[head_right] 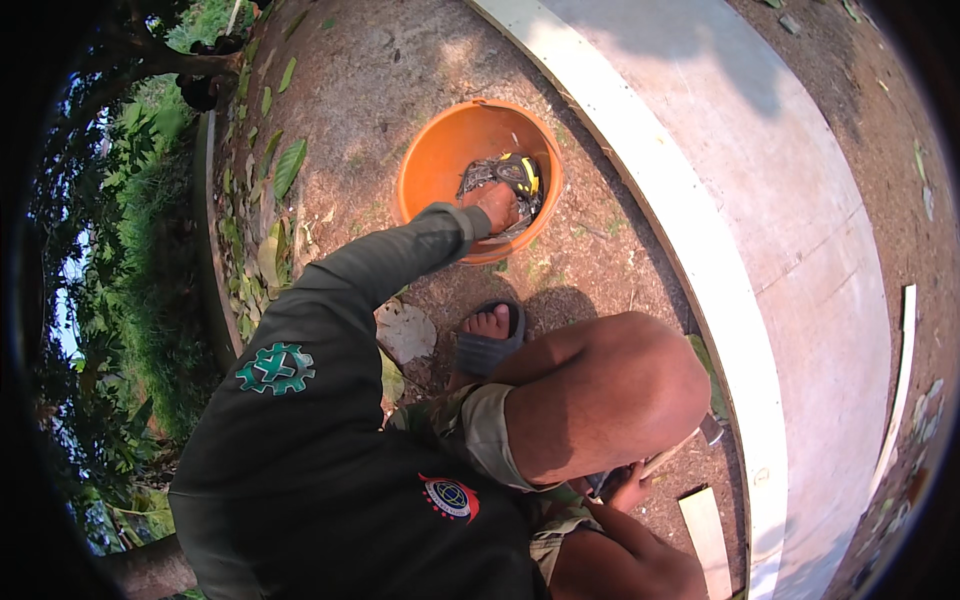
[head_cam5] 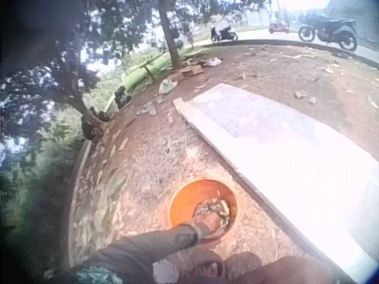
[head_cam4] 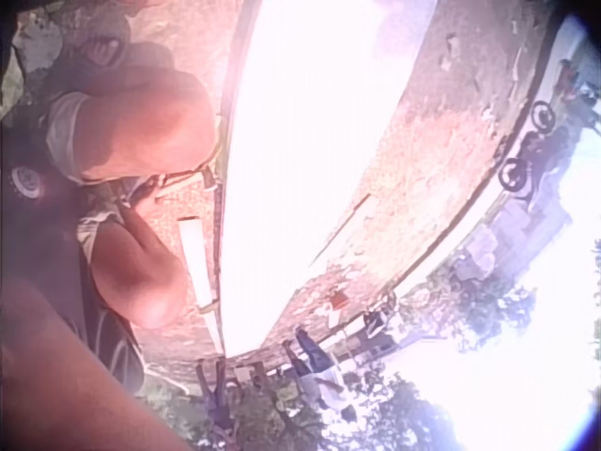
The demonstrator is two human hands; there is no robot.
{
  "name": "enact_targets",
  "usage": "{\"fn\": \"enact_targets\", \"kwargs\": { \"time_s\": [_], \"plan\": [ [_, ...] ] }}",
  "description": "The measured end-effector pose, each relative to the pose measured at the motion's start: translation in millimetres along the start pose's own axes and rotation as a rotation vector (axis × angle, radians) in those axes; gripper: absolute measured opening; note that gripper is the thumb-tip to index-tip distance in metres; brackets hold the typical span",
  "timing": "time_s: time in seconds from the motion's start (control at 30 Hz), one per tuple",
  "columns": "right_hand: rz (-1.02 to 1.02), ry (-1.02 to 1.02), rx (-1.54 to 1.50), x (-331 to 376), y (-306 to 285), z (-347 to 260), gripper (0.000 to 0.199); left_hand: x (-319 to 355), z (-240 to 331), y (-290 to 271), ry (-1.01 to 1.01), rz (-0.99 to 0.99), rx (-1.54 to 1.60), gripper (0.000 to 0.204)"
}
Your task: The person hammers nails into wooden strips to attach them to a large plywood sheet, forming a frame. They repeatedly pick nails from an orange bucket and drive them in with a hammer while working outdoors on a dirt ground.
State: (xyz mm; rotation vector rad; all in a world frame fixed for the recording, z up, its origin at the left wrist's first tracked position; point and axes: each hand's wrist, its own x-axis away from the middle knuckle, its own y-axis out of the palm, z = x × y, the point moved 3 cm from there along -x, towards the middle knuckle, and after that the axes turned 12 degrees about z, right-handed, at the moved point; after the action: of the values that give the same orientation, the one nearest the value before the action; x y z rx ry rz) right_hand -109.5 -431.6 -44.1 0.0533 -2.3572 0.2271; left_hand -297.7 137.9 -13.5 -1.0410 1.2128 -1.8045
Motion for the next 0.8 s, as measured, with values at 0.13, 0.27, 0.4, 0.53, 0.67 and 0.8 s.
{"fn": "enact_targets", "kwargs": {
  "time_s": [0.13, 0.27, 0.4, 0.53, 0.67, 0.8],
  "plan": [
    [0.063, -0.029, 0.028, -2.1, -2.6, -1.1, 0.027, -10.4, 6.6, 15.9, 0.039, -0.049, -0.071, 0.019],
    [0.029, 0.015, 0.066, 3.8, 6.3, -0.3, 0.025, -24.9, -57.3, 66.2, -0.082, -0.178, 0.448, 0.021],
    [0.056, -0.047, 0.022, -2.5, -5.1, 0.0, 0.024, -10.6, -2.4, 33.9, 0.36, -0.093, -0.186, 0.023],
    [0.043, -0.107, 0.093, -6.2, -6.0, 7.5, 0.023, -5.0, -20.4, 6.7, 0.015, -0.226, 0.263, 0.025],
    [-0.004, -0.096, 0.061, 1.7, 2.7, 9.1, 0.021, 11.4, -39.7, -34.0, -0.269, -0.2, 0.79, 0.02],
    [-0.002, -0.234, 0.051, -10.6, -15.0, 25.4, 0.018, 13.5, -3.8, -92.5, -0.34, -0.16, 0.984, 0.014]
  ]
}}
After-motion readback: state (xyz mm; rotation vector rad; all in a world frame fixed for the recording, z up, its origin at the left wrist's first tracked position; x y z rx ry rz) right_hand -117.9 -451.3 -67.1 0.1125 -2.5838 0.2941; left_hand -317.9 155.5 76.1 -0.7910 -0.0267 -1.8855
